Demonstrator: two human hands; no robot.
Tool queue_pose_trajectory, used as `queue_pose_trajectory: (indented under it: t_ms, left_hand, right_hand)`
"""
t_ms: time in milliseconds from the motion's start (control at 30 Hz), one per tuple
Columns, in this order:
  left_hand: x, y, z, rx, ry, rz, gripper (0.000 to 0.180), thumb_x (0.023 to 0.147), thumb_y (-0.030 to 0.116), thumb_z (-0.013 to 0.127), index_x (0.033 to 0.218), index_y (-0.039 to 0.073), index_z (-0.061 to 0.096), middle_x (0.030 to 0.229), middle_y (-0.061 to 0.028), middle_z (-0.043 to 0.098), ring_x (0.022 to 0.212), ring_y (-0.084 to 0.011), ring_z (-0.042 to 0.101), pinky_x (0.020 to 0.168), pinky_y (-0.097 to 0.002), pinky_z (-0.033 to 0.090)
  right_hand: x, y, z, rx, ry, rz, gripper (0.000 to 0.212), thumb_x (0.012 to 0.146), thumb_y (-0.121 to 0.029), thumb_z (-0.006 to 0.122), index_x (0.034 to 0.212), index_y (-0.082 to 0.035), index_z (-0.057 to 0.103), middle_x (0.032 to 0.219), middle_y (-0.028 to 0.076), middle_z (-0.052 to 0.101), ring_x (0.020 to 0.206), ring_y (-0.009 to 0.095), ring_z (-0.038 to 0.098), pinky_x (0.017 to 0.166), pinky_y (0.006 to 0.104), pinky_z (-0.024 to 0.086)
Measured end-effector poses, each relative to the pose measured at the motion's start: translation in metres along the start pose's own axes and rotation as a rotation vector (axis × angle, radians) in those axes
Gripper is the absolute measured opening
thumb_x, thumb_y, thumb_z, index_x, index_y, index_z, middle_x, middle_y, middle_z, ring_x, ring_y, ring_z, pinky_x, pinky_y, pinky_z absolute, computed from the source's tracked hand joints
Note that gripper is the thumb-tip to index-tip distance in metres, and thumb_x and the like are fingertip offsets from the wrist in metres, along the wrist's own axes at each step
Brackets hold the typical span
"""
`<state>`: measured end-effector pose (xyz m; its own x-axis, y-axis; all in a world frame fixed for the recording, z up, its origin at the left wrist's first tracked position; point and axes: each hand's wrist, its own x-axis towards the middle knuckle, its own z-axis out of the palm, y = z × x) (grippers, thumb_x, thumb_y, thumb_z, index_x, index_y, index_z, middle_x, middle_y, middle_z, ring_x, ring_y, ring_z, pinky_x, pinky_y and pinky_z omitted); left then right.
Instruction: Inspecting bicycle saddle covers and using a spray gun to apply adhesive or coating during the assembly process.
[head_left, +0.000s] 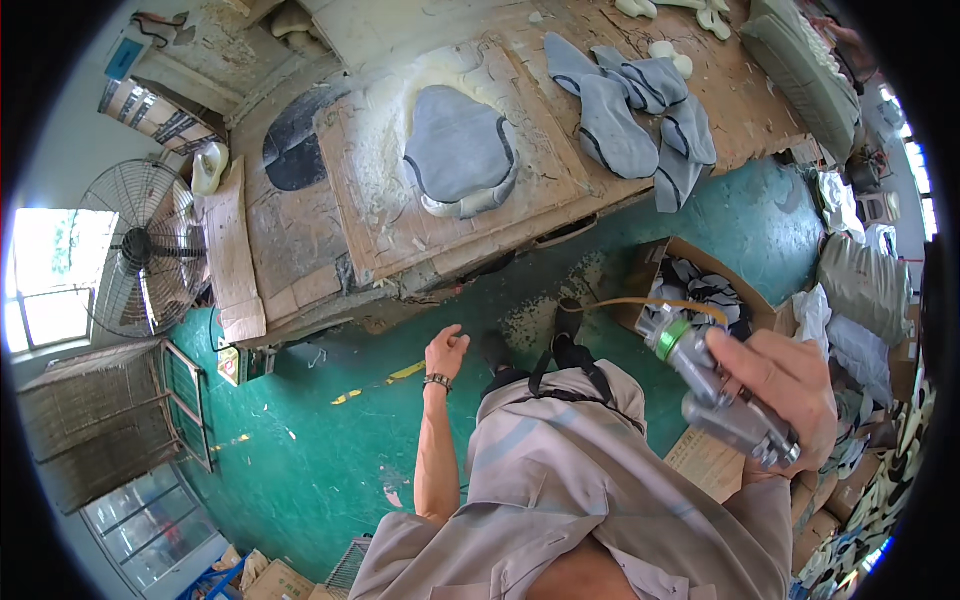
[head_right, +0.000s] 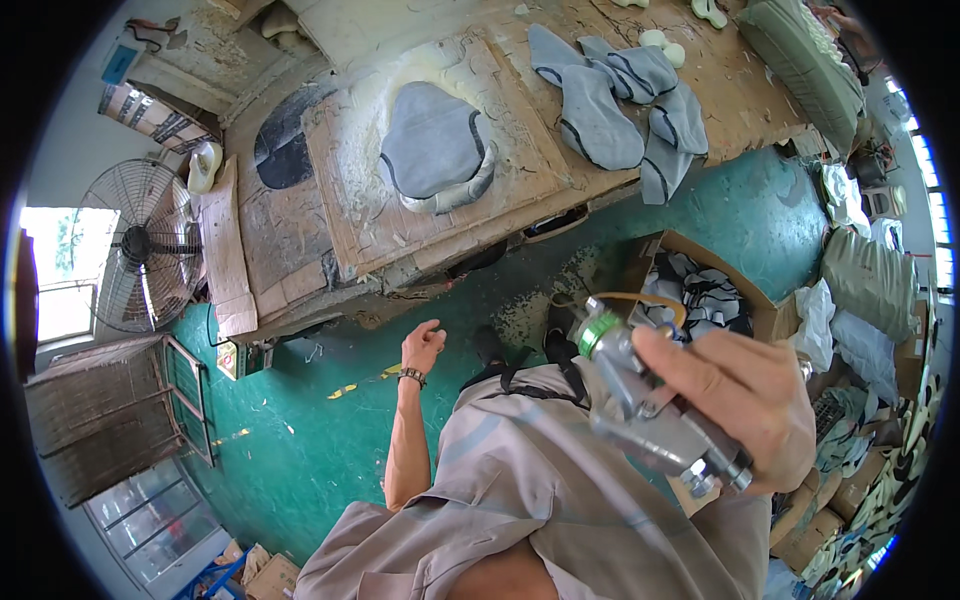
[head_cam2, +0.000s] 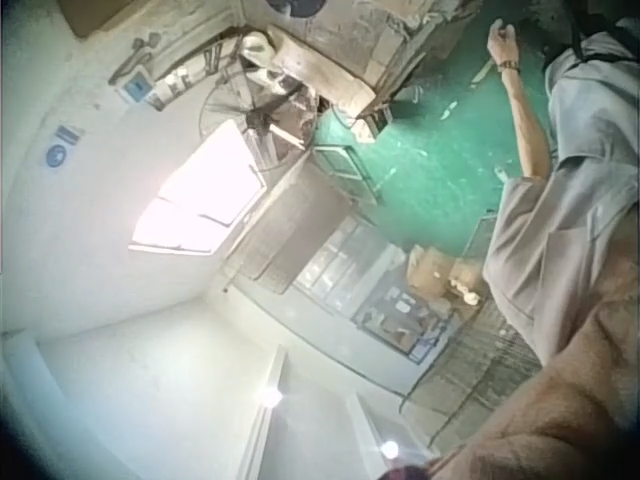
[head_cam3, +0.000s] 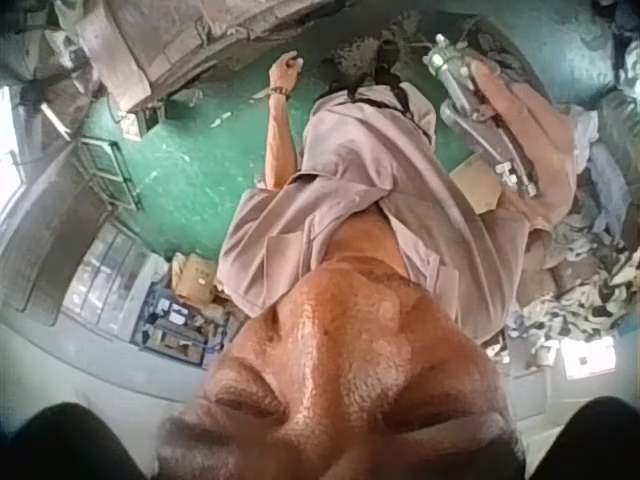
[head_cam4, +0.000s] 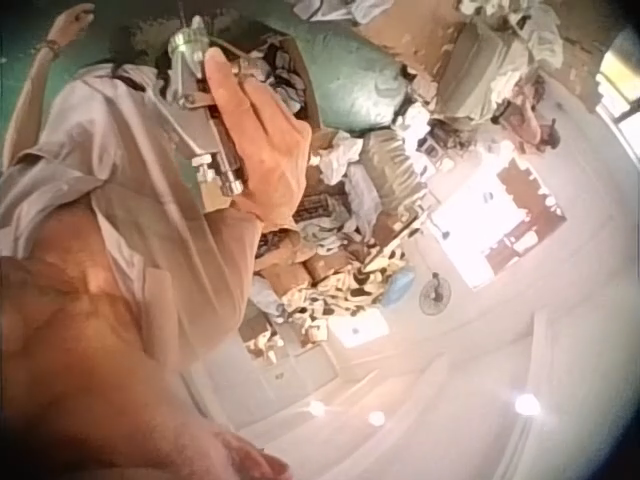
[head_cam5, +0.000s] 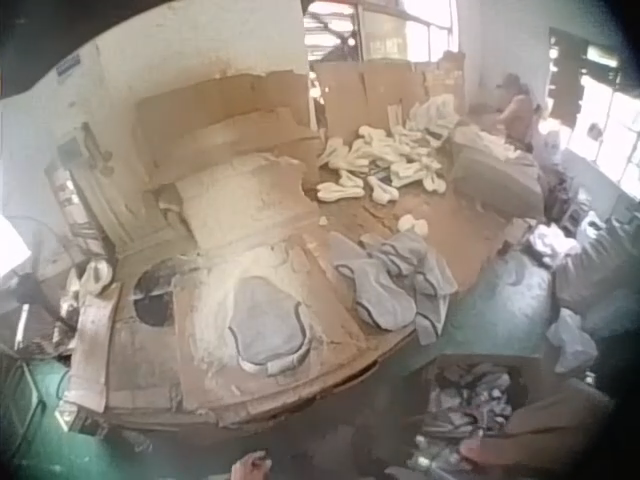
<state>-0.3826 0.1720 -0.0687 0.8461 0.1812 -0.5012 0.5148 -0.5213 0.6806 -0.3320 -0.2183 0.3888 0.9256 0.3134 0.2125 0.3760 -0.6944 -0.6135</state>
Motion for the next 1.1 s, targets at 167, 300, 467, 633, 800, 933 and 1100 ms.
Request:
queue_pose_trajectory:
  t_ms: [167, 300, 467, 633, 800, 933, 1100]
  left_hand:
    - [0.029, 0.043, -0.019, -0.052, 0.252, 0.182, 0.033, 0.090, 0.020, 0.075, 0.121, 0.007, 0.073, 0.084, -0.0065, 0.073, 0.078, -0.0156, 0.070, 0.074, -0.0303, 0.054]
    - [0.081, 0.086, -0.036, -0.091, 0.639, 0.442, 0.027, 0.088, 0.010, 0.073, 0.114, 0.008, 0.074, 0.096, -0.0093, 0.069, 0.087, -0.0219, 0.067, 0.079, -0.0343, 0.054]
    - [0.142, 0.188, -0.057, 0.220, 0.738, 0.738, 0.034, 0.080, 0.012, 0.079, 0.114, 0.011, 0.074, 0.123, -0.0136, 0.064, 0.118, -0.0334, 0.058, 0.097, -0.0458, 0.049]
    - [0.188, 0.215, -0.075, 0.462, 0.675, 0.705, 0.038, 0.072, 0.020, 0.085, 0.109, 0.017, 0.079, 0.128, -0.0076, 0.064, 0.130, -0.0309, 0.053, 0.102, -0.0480, 0.046]
    - [0.207, 0.245, -0.088, 0.549, 0.628, 0.676, 0.016, 0.072, 0.019, 0.083, 0.088, 0.018, 0.082, 0.126, -0.0010, 0.065, 0.124, -0.0256, 0.058, 0.098, -0.0445, 0.048]
    - [0.223, 0.264, -0.116, 0.535, 0.632, 0.621, 0.021, 0.080, 0.027, 0.080, 0.099, 0.018, 0.081, 0.133, -0.0059, 0.063, 0.124, -0.0307, 0.058, 0.102, -0.0439, 0.047]
    - [0.210, 0.264, -0.104, 0.760, 0.439, 0.608, 0.062, 0.075, 0.040, 0.085, 0.131, 0.019, 0.070, 0.154, -0.0125, 0.048, 0.142, -0.0338, 0.044, 0.115, -0.0447, 0.039]
  right_hand:
    - [-0.001, 0.010, -0.012, -0.078, 0.036, -0.212, 0.066, 0.073, -0.018, 0.081, 0.132, 0.008, 0.064, 0.074, 0.007, 0.061, 0.057, 0.019, 0.058, 0.048, 0.0300, 0.043]
    - [-0.006, 0.014, -0.019, -0.023, -0.126, -0.194, 0.066, 0.072, -0.019, 0.080, 0.130, 0.007, 0.066, 0.073, 0.007, 0.062, 0.057, 0.019, 0.059, 0.050, 0.0301, 0.044]
    - [-0.021, 0.010, -0.018, -0.056, 0.023, 0.171, 0.054, 0.068, -0.030, 0.074, 0.112, 0.002, 0.078, 0.081, 0.007, 0.065, 0.069, 0.019, 0.061, 0.072, 0.0301, 0.042]
    - [-0.027, 0.028, -0.033, 0.006, 0.210, 0.229, 0.056, 0.076, -0.039, 0.068, 0.115, 0.001, 0.078, 0.093, 0.012, 0.070, 0.080, 0.019, 0.064, 0.078, 0.0314, 0.046]
    - [-0.031, 0.072, -0.056, -0.074, 0.026, -0.003, 0.062, 0.076, -0.012, 0.082, 0.134, 0.000, 0.065, 0.081, 0.010, 0.065, 0.062, 0.023, 0.062, 0.057, 0.0351, 0.048]
    - [-0.039, 0.095, -0.073, 0.132, -0.311, -0.070, 0.070, 0.077, -0.018, 0.079, 0.140, 0.001, 0.059, 0.083, 0.011, 0.065, 0.063, 0.027, 0.063, 0.056, 0.0381, 0.050]
    - [-0.035, 0.118, -0.077, 0.104, -0.183, 0.010, 0.073, 0.076, -0.021, 0.076, 0.142, 0.004, 0.055, 0.089, 0.012, 0.066, 0.074, 0.030, 0.068, 0.060, 0.0399, 0.053]
